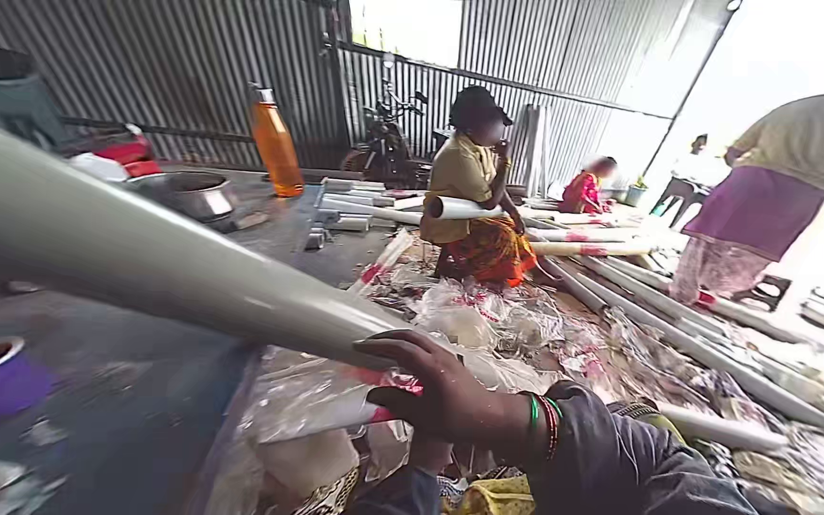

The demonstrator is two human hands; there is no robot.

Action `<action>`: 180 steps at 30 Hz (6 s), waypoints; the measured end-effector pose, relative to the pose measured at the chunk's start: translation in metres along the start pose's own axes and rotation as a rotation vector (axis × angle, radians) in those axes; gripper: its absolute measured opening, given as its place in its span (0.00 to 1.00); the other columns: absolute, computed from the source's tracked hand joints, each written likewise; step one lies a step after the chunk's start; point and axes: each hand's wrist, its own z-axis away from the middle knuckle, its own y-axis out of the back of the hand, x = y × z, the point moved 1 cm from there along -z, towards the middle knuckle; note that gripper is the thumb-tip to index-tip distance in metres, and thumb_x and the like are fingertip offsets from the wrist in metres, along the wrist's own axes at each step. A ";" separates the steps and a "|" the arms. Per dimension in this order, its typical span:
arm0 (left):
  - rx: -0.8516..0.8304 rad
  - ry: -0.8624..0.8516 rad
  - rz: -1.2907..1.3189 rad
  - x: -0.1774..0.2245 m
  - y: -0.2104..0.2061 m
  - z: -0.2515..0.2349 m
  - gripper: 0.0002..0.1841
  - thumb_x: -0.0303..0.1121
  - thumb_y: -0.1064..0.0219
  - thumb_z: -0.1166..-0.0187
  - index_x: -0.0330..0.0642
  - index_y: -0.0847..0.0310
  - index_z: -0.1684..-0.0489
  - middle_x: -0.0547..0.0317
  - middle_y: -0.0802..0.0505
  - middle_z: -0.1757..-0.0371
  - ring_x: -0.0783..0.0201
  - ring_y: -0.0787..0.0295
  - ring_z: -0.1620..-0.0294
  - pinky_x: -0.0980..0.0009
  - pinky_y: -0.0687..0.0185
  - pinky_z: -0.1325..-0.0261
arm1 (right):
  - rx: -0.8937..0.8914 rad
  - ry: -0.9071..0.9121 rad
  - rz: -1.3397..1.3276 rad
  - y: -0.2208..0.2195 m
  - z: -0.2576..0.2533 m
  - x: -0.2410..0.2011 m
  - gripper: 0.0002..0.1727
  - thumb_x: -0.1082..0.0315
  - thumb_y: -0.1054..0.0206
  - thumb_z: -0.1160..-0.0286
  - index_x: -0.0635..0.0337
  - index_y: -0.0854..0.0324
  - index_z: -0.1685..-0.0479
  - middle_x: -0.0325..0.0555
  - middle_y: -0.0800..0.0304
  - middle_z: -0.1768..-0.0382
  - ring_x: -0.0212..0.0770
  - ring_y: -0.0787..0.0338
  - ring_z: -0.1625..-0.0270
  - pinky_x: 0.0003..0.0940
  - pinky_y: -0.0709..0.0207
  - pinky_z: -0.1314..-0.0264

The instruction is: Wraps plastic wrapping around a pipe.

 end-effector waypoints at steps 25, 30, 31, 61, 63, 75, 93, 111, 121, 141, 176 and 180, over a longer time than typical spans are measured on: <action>-0.194 -0.005 0.147 0.095 -0.061 -0.003 0.12 0.24 0.40 0.16 0.23 0.14 0.48 0.52 0.05 0.59 0.74 0.09 0.59 0.71 0.13 0.45 | 0.266 -1.120 -0.624 0.093 0.222 0.156 0.19 0.66 0.42 0.10 0.67 0.23 0.27 0.54 0.13 0.40 0.37 0.12 0.47 0.36 0.18 0.42; -0.259 0.058 0.107 0.103 -0.077 -0.007 0.12 0.25 0.39 0.15 0.24 0.14 0.46 0.52 0.05 0.57 0.75 0.10 0.56 0.71 0.15 0.41 | 0.391 -1.173 -0.743 0.095 0.237 0.164 0.15 0.69 0.41 0.11 0.68 0.19 0.36 0.46 0.13 0.52 0.31 0.15 0.57 0.30 0.20 0.52; -0.266 0.052 0.101 0.103 -0.080 -0.007 0.12 0.25 0.38 0.15 0.24 0.14 0.46 0.52 0.05 0.57 0.75 0.10 0.57 0.72 0.15 0.42 | 0.418 -1.186 -0.761 0.095 0.240 0.165 0.14 0.69 0.41 0.11 0.69 0.19 0.38 0.45 0.13 0.53 0.31 0.15 0.57 0.30 0.20 0.51; -0.281 -0.032 -0.074 0.105 -0.101 0.003 0.17 0.33 0.42 0.12 0.26 0.14 0.42 0.47 0.04 0.51 0.68 0.08 0.50 0.66 0.16 0.36 | 0.621 -1.190 -0.952 0.111 0.248 0.162 0.05 0.74 0.38 0.14 0.68 0.22 0.49 0.42 0.15 0.66 0.31 0.15 0.67 0.27 0.19 0.59; -0.267 -0.067 -0.107 0.102 -0.101 0.002 0.18 0.33 0.44 0.11 0.27 0.13 0.44 0.48 0.04 0.54 0.68 0.08 0.54 0.66 0.15 0.39 | 0.659 -1.207 -0.975 0.113 0.249 0.164 0.06 0.74 0.38 0.14 0.68 0.23 0.48 0.43 0.15 0.66 0.33 0.14 0.66 0.29 0.18 0.58; 0.181 -0.714 -0.628 0.081 -0.096 -0.023 0.19 0.41 0.40 0.22 0.39 0.03 0.61 0.46 0.01 0.55 0.38 0.05 0.44 0.34 0.25 0.28 | 0.693 -1.242 -0.959 0.114 0.253 0.169 0.08 0.73 0.39 0.12 0.68 0.24 0.44 0.44 0.17 0.66 0.34 0.15 0.68 0.28 0.19 0.62; -0.014 -0.285 -1.079 0.091 -0.089 -0.030 0.13 0.35 0.23 0.27 0.45 0.03 0.47 0.43 0.16 0.20 0.31 0.42 0.08 0.27 0.71 0.09 | 0.661 -1.220 -0.955 0.112 0.254 0.169 0.07 0.74 0.39 0.13 0.68 0.24 0.45 0.43 0.17 0.67 0.32 0.16 0.71 0.26 0.20 0.64; -0.150 -0.140 -1.160 0.097 -0.091 -0.030 0.16 0.42 0.27 0.22 0.48 0.05 0.41 0.48 0.26 0.11 0.35 0.53 0.04 0.29 0.78 0.09 | 0.595 -1.227 -0.935 0.107 0.256 0.171 0.08 0.74 0.40 0.13 0.69 0.24 0.45 0.44 0.16 0.66 0.33 0.15 0.69 0.27 0.19 0.61; -0.216 -0.071 -1.108 0.103 -0.088 -0.033 0.19 0.46 0.31 0.18 0.48 0.08 0.36 0.52 0.29 0.08 0.39 0.58 0.02 0.31 0.83 0.08 | 0.545 -1.255 -0.846 0.106 0.257 0.176 0.08 0.74 0.40 0.13 0.71 0.22 0.46 0.45 0.15 0.66 0.34 0.15 0.68 0.29 0.19 0.60; -0.451 0.089 -1.079 0.136 -0.076 -0.026 0.24 0.45 0.41 0.10 0.45 0.19 0.21 0.53 0.28 0.09 0.47 0.55 0.02 0.39 0.77 0.06 | 0.319 -1.458 -0.495 0.105 0.270 0.205 0.14 0.70 0.40 0.12 0.67 0.22 0.35 0.53 0.13 0.51 0.38 0.13 0.61 0.34 0.18 0.55; -0.474 0.105 -1.002 0.125 -0.080 -0.032 0.25 0.46 0.40 0.10 0.43 0.21 0.21 0.45 0.21 0.17 0.44 0.42 0.07 0.37 0.69 0.07 | 0.049 -1.386 -0.163 0.092 0.269 0.217 0.19 0.65 0.34 0.16 0.63 0.20 0.31 0.54 0.10 0.48 0.45 0.13 0.48 0.46 0.24 0.38; -0.488 0.062 -0.988 0.121 -0.076 -0.032 0.24 0.45 0.40 0.10 0.43 0.19 0.23 0.44 0.19 0.19 0.42 0.39 0.09 0.38 0.67 0.07 | 0.081 -1.330 -0.156 0.086 0.258 0.220 0.18 0.68 0.35 0.16 0.65 0.20 0.32 0.55 0.10 0.46 0.44 0.13 0.46 0.44 0.24 0.36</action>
